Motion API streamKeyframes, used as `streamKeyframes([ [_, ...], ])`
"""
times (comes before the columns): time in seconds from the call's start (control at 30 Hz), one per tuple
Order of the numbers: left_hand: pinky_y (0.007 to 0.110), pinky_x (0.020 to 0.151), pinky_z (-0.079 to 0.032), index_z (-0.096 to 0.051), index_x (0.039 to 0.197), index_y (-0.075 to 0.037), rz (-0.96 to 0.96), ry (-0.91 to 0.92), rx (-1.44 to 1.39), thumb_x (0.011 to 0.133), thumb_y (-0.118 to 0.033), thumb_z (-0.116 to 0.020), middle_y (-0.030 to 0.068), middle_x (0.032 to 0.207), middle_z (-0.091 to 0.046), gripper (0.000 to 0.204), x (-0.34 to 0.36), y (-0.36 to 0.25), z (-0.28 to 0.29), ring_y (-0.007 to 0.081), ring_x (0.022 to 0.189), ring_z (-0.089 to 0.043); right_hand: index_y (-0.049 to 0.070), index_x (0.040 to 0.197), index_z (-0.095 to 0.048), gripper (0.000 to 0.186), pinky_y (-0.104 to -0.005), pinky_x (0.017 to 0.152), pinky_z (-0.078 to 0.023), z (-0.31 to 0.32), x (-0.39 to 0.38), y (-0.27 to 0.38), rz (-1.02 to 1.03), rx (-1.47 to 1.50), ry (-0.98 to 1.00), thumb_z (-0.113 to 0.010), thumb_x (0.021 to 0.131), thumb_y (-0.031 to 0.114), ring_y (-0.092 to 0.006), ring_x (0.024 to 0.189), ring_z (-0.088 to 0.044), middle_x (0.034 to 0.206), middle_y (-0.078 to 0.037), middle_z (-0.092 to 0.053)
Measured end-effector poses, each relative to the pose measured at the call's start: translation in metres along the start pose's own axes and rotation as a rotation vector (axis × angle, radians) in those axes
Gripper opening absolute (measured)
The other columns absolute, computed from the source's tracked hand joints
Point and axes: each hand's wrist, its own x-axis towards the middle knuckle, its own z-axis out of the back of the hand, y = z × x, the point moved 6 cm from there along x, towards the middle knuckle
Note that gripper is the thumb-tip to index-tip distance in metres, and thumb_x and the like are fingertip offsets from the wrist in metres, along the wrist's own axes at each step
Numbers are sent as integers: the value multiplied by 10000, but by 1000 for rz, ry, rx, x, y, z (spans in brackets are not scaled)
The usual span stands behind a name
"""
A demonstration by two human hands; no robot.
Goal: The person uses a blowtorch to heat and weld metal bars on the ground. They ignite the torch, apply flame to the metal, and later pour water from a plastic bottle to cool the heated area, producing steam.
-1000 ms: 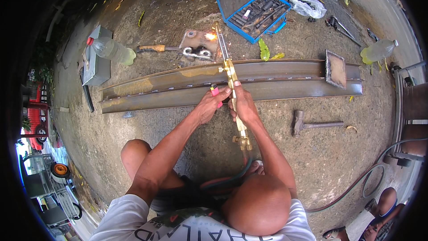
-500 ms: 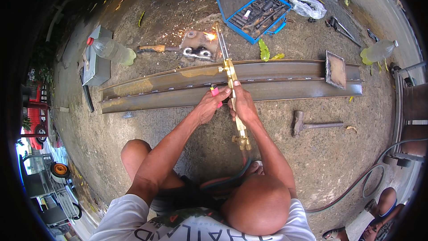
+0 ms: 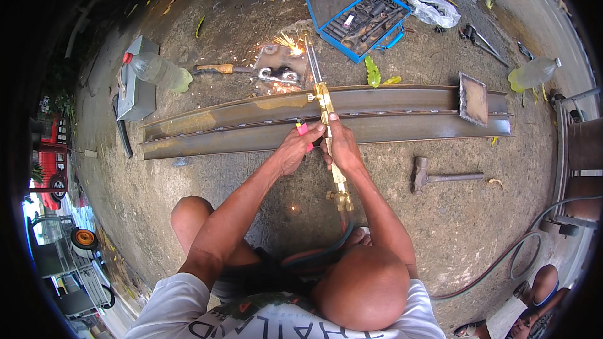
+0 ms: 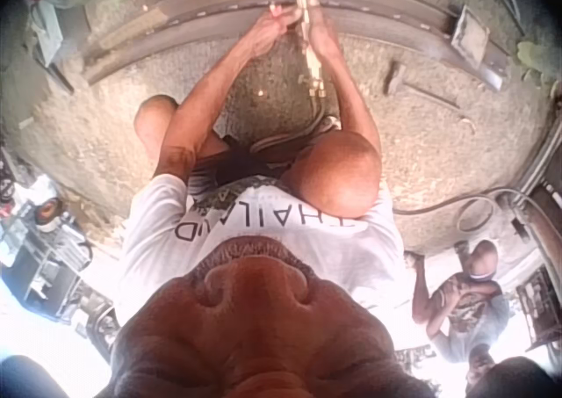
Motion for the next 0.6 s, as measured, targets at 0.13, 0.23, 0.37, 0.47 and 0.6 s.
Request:
streamKeyframes([
  [0.13, 375, 970, -397, -653, 1160, -91, -18, 23, -5, 1046, -432, -543, -5, 929, -612, 376, -1, -3, -2, 147, 947, -543, 33, 1082, -581, 656, -302, 387, -388, -1, -2, 4, 10, -1, 2, -295, 1045, 622, -117, 428, -434, 636, -18, -492],
  [0.23, 380, 980, -396, -652, 1176, -88, -10, 17, 10, 1046, -438, -540, 0, 952, -621, 389, 0, -1, 0, 151, 959, -547, 32, 1084, -578, 652, -302, 388, -391, -2, -3, 5, 5, -1, 11, -295, 1046, 618, -118, 428, -436, 637, -20, -494],
  [0.37, 382, 996, -386, -649, 1210, -87, -5, 5, 13, 1046, -443, -537, -1, 960, -625, 407, 0, 0, 1, 153, 979, -543, 27, 1081, -574, 651, -304, 389, -397, -1, -2, 5, 12, 0, 16, -298, 1047, 616, -121, 427, -440, 638, -27, -504],
  [0.47, 387, 1009, -377, -643, 1243, -85, 18, -19, -13, 1046, -442, -537, -2, 964, -625, 422, -2, -1, 0, 154, 994, -538, 25, 1070, -569, 650, -305, 389, -401, -3, -2, 5, 14, 15, 27, -299, 1047, 615, -123, 427, -443, 639, -32, -510],
  [0.6, 399, 1022, -369, -628, 1303, -86, 19, 3, -15, 1043, -442, -544, -2, 969, -625, 449, -1, -1, 1, 156, 1004, -535, 28, 1056, -564, 647, -305, 388, -402, -3, -2, 7, 15, 9, 23, -299, 1047, 618, -123, 423, -442, 639, -31, -508],
])
